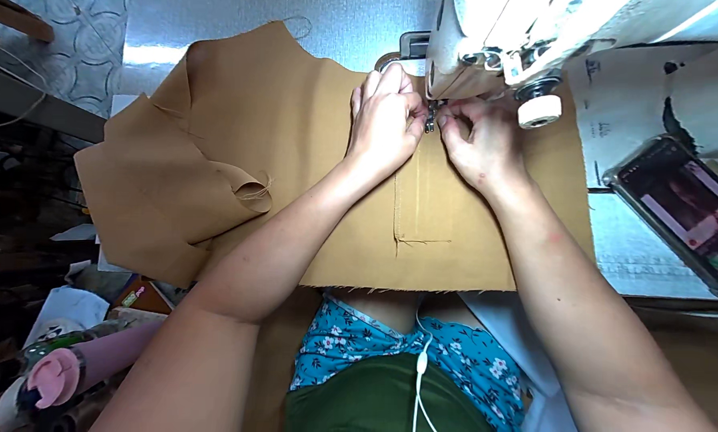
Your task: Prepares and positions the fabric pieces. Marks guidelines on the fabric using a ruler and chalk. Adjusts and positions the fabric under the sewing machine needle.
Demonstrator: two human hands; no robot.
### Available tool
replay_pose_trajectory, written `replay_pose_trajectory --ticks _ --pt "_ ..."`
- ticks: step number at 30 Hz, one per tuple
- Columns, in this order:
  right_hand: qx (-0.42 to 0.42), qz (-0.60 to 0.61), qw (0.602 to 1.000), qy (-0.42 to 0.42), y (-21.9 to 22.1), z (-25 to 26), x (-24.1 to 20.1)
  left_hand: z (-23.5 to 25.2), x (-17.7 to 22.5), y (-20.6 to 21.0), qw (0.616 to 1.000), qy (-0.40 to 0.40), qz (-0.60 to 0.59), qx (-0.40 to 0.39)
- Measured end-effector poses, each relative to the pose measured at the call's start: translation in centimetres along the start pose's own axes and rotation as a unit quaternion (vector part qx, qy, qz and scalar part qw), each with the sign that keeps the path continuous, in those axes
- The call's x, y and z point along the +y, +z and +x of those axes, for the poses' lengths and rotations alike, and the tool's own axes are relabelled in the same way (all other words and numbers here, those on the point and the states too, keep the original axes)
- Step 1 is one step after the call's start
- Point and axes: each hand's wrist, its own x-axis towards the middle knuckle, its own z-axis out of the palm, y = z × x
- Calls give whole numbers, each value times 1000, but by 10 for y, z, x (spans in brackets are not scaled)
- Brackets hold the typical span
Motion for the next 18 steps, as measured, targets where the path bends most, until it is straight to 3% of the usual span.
replay_pose_trajectory --ticks 18 --pt "-13 9 1000 9 -2 0 0 0 0 1 1000 6 4 8"
